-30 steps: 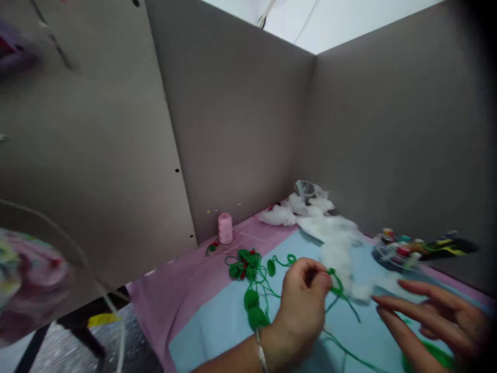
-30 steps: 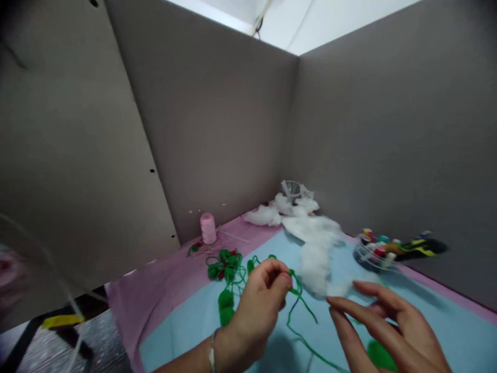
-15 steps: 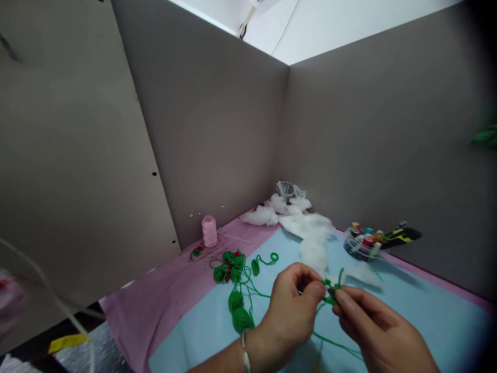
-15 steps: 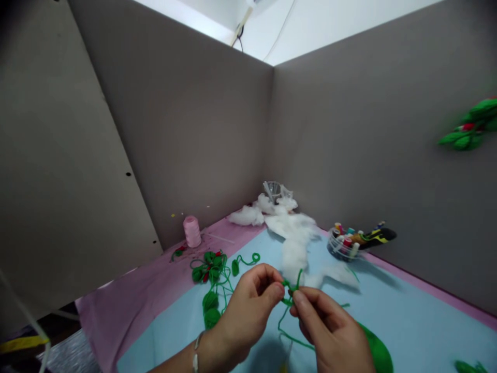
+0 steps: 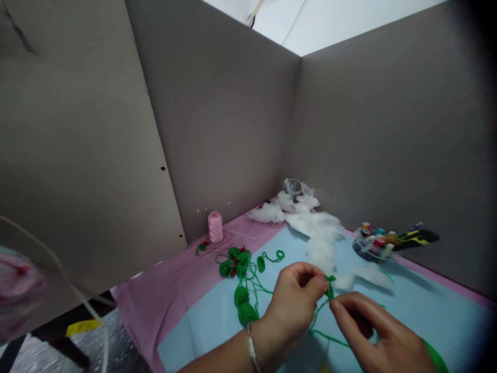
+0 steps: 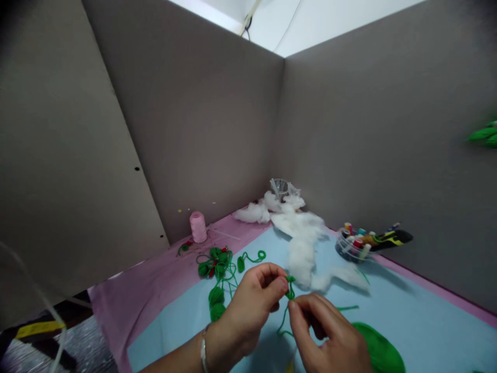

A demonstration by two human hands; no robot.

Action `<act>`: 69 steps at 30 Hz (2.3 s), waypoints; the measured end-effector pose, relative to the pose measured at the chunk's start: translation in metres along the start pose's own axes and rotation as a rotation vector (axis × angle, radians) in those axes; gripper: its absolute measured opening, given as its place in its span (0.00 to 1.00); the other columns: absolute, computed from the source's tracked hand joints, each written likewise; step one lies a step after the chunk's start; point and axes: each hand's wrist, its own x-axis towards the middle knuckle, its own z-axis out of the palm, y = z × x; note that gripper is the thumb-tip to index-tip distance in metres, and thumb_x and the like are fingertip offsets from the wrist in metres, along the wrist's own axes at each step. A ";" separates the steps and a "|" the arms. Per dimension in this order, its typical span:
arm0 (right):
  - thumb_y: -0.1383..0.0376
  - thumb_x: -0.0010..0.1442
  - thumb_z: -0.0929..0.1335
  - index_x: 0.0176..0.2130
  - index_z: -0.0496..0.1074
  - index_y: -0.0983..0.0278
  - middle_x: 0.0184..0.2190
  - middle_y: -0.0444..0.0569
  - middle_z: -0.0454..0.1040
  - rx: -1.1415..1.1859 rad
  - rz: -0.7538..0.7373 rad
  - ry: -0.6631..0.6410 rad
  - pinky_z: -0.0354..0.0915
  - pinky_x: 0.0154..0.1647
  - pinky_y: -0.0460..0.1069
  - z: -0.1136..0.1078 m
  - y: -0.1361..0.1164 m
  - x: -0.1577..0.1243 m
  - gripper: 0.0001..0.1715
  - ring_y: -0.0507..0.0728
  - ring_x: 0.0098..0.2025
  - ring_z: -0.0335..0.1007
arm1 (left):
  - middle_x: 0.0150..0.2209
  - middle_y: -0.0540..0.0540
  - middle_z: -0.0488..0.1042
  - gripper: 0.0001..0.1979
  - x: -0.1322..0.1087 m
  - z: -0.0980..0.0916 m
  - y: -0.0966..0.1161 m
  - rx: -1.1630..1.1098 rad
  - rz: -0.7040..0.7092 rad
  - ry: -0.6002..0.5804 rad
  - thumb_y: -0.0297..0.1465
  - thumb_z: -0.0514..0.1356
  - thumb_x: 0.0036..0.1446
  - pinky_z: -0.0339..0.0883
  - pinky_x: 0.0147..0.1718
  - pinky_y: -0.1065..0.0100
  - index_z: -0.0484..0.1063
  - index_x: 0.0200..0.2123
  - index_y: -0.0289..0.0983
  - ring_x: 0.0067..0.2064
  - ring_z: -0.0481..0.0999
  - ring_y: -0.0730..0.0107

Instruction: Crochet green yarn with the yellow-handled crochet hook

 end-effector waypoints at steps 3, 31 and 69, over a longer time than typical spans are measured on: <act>0.52 0.60 0.65 0.24 0.74 0.58 0.21 0.40 0.74 -0.023 0.065 -0.102 0.65 0.22 0.39 -0.004 0.016 0.004 0.19 0.50 0.20 0.71 | 0.23 0.55 0.65 0.03 0.001 0.001 -0.002 -0.009 0.006 -0.009 0.22 0.59 0.50 0.54 0.29 0.72 0.69 0.28 0.36 0.26 0.59 0.78; 0.60 0.65 0.68 0.35 0.73 0.57 0.28 0.39 0.76 -0.249 -0.365 -0.127 0.69 0.27 0.40 -0.022 0.025 0.006 0.06 0.48 0.25 0.72 | 0.23 0.56 0.63 0.09 0.000 -0.001 -0.004 -0.053 -0.122 -0.113 0.30 0.64 0.43 0.49 0.26 0.71 0.70 0.30 0.36 0.23 0.57 0.80; 0.59 0.59 0.72 0.32 0.77 0.56 0.44 0.49 0.75 0.163 0.048 0.281 0.68 0.35 0.47 -0.015 0.001 0.000 0.05 0.58 0.45 0.74 | 0.19 0.57 0.64 0.03 0.006 -0.006 -0.008 0.010 0.047 -0.018 0.25 0.58 0.53 0.54 0.20 0.74 0.65 0.30 0.37 0.18 0.60 0.81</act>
